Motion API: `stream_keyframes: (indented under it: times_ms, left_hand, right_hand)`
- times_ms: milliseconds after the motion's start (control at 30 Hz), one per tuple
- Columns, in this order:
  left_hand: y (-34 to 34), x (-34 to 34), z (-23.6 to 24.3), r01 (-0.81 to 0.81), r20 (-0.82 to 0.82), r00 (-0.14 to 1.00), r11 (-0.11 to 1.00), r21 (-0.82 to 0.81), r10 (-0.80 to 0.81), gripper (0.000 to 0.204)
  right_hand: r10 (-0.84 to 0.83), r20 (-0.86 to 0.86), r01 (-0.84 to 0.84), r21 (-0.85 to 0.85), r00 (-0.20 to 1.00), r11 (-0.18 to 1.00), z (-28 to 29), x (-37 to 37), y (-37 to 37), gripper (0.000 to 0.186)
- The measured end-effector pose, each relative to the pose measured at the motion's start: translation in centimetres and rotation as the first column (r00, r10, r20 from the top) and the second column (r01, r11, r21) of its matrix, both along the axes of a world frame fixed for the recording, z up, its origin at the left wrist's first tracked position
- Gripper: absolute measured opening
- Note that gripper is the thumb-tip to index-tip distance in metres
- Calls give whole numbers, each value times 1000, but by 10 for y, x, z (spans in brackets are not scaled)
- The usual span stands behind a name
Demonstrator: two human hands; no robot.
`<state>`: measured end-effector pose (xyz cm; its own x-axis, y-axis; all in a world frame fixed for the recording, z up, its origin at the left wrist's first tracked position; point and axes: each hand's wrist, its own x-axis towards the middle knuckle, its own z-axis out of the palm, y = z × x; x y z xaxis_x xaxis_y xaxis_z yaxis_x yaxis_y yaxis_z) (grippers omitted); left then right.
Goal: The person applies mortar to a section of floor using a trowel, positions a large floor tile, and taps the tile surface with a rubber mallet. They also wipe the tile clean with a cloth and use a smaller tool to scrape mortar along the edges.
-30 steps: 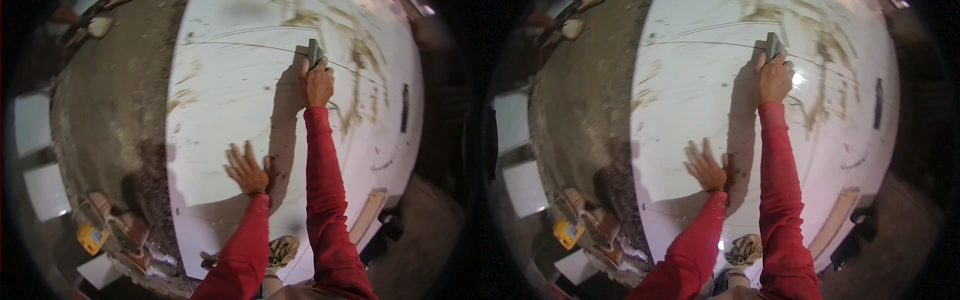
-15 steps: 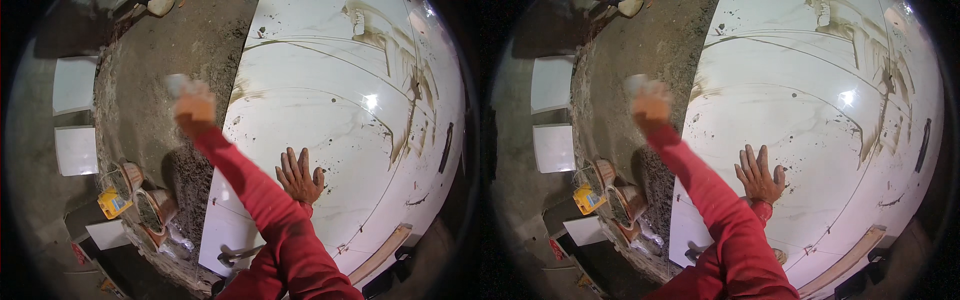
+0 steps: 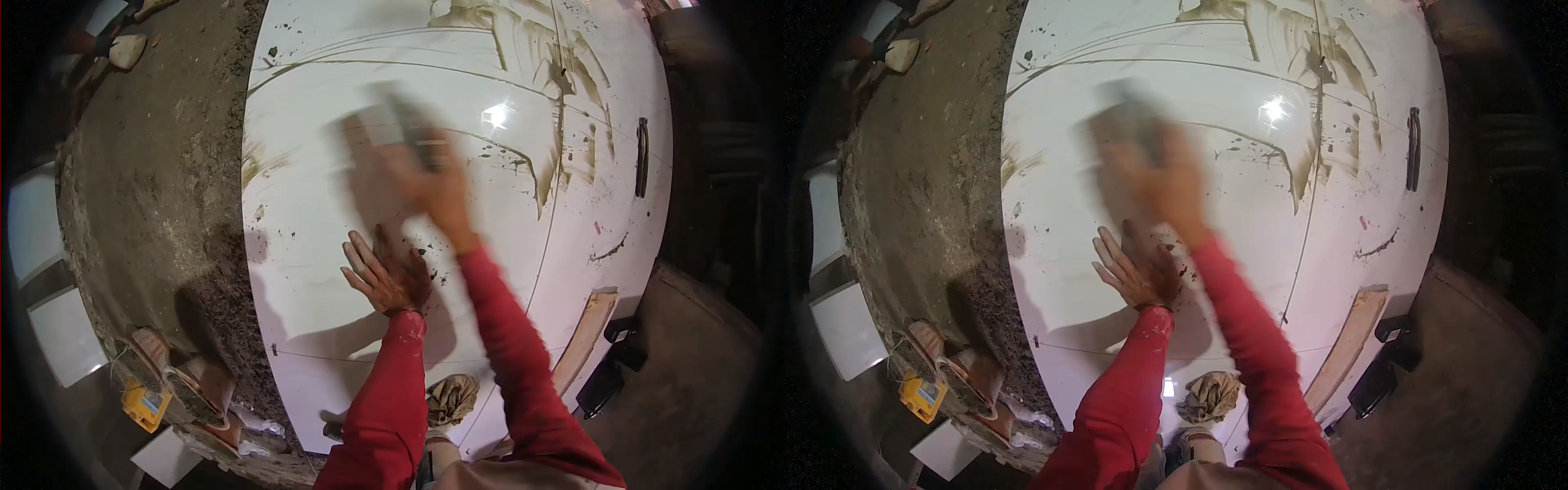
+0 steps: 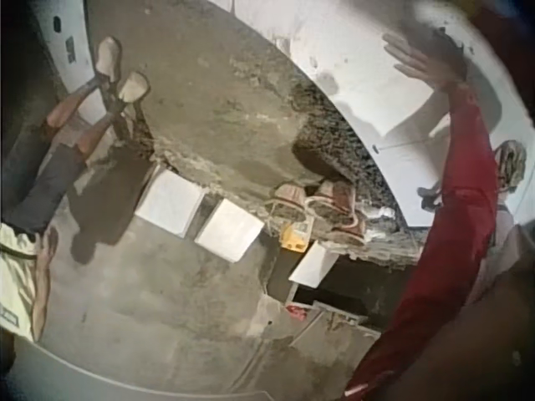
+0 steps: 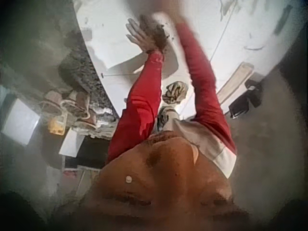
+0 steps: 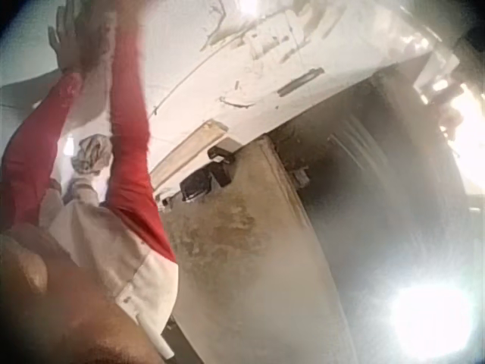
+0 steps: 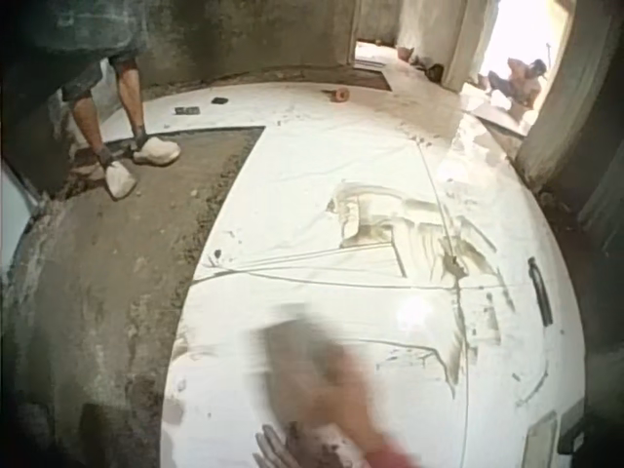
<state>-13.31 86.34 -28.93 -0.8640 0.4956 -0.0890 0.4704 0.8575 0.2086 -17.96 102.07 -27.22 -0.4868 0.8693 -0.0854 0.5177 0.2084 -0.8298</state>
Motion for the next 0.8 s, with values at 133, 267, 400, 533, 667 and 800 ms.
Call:
stream_keyframes:
  times_ms: [133,267,400,533,667,800]
  left_hand:
    - [-15,-12,-3,-22,5,1000,999,41,22,72]
    - [-25,-16,-3,-38,28,999,998,48,36,72]
    - [-19,-11,-12,-12,-58,998,999,47,15,70]
    - [-12,-15,5,31,7,999,939,343,-36,67]
    - [-32,-16,0,-19,-10,1000,993,115,21,72]
    - [-19,-10,-8,-34,60,998,999,6,34,75]
  right_hand:
    - [-412,133,354,322,901,878,4,140,76,61]
    - [-345,249,323,128,905,938,8,68,34,61]
    - [-136,167,61,393,977,918,-18,-78,-49,55]
    - [398,124,-414,154,909,897,-20,-188,-151,59]
    - [484,-173,-473,103,857,875,53,-207,-187,60]
    - [118,-118,-68,362,986,930,4,-109,33,55]
